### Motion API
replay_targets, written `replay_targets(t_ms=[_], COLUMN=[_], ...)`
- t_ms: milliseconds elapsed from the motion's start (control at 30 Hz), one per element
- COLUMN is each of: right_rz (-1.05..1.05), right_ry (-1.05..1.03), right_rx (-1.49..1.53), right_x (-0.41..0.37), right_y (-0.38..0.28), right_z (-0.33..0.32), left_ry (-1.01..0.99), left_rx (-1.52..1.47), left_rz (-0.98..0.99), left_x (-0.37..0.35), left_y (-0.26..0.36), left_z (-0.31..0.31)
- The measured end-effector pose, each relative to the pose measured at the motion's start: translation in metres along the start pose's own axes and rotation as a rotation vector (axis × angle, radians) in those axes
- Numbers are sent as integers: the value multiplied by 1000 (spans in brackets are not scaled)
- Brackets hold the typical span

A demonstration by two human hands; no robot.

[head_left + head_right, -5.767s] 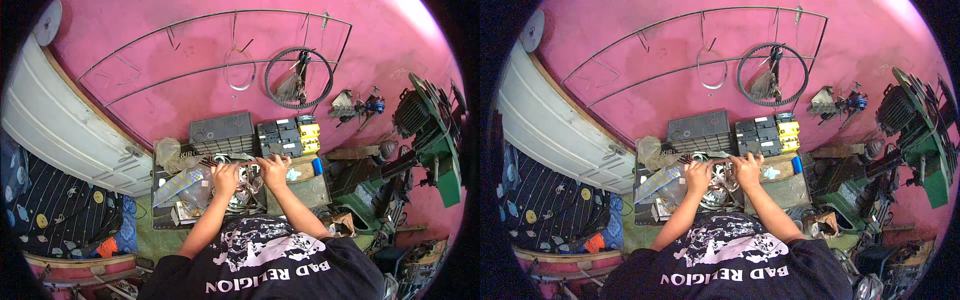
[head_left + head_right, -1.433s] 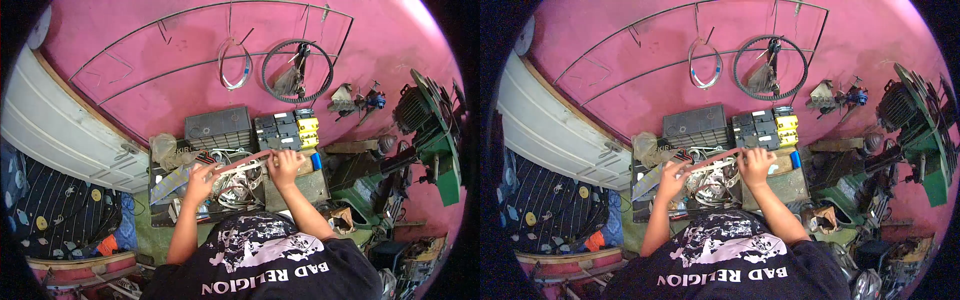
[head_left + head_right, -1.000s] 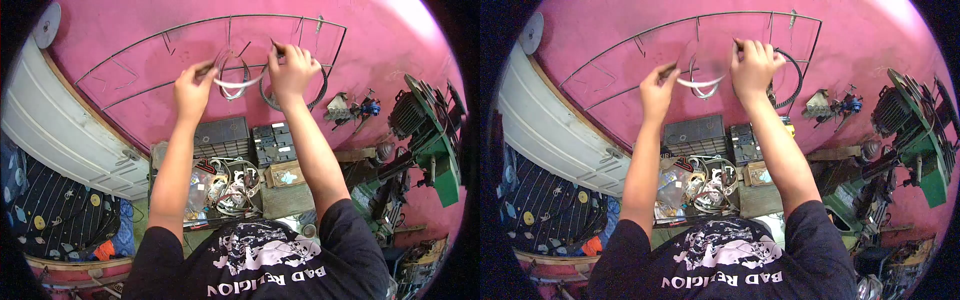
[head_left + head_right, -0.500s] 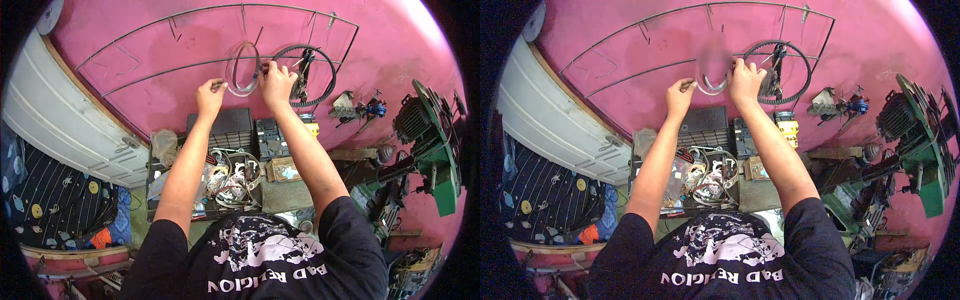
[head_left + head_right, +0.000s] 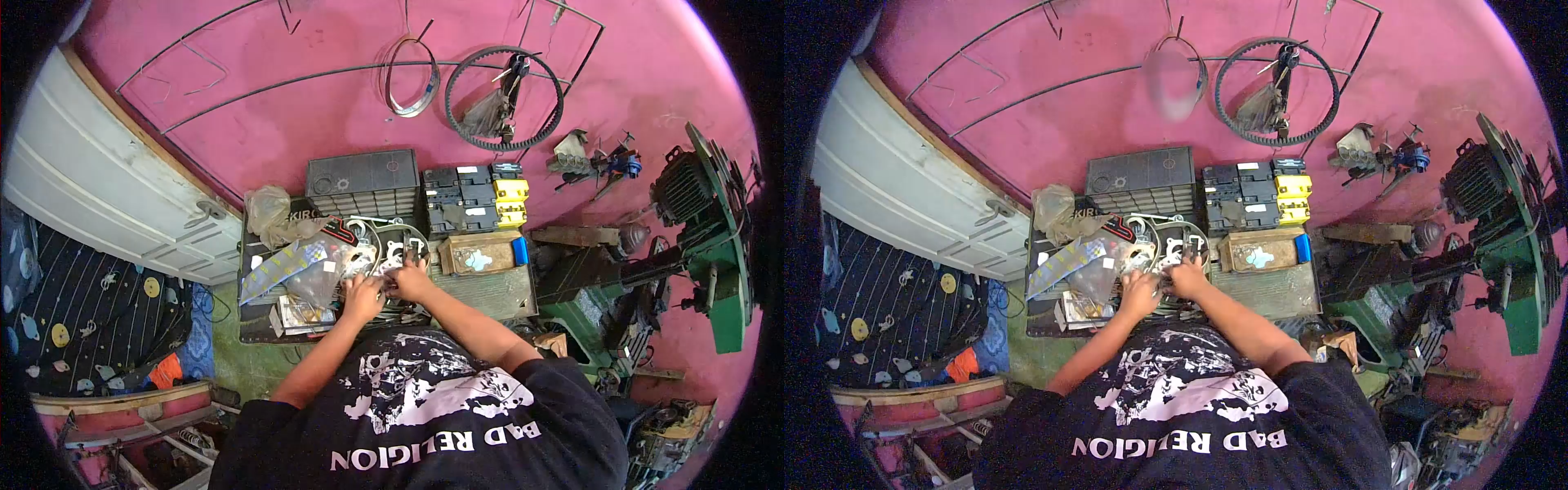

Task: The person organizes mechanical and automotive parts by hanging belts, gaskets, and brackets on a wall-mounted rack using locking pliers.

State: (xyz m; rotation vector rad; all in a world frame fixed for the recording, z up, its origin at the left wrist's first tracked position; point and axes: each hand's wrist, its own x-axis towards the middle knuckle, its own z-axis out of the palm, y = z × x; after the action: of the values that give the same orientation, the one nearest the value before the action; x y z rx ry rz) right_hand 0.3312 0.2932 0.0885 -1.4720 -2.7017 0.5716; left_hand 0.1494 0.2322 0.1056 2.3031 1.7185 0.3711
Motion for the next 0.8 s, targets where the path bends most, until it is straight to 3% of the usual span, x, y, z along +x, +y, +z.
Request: replay_targets(t_ms=[100,167,233,300,367,433,500,567,667,700,800], right_rz=[-88,-115,-119,-139,-145,-151,-200,-228,-199,-196,-143], right_ry=[-169,-80,153,145,342,340,149,212,479,477,815], right_rx=[-200,-186,-250,-201,-191,-145,-223,-226,-83,-80,27], right_x=[4,-9,-19,-23,-24,-22,-22,-22,-25,-27,-29], right_y=[1,-4,-8,-7,-10,-14,-16,-16,-19,-20,-23], right_z=[8,17,18,18,21,17,14,16,-6,-21,-67], left_ry=[-19,6,45,137,161,151,157,168,267,314,453], left_rx=[84,105,42,58,98,74,44,22,20,5,-21], left_rz=[54,73,18,38,-15,-4,-16,-36,-78,-57,-31], left_x=[-14,-19,-21,-27,-29,-27,-23,-21,-18,-17,-15], left_y=[-10,-20,-23,-23,-23,-21,-16,-9,-2,-2,-2], left_z=[5,12,13,15,17,12,6,-4,-21,-26,-42])
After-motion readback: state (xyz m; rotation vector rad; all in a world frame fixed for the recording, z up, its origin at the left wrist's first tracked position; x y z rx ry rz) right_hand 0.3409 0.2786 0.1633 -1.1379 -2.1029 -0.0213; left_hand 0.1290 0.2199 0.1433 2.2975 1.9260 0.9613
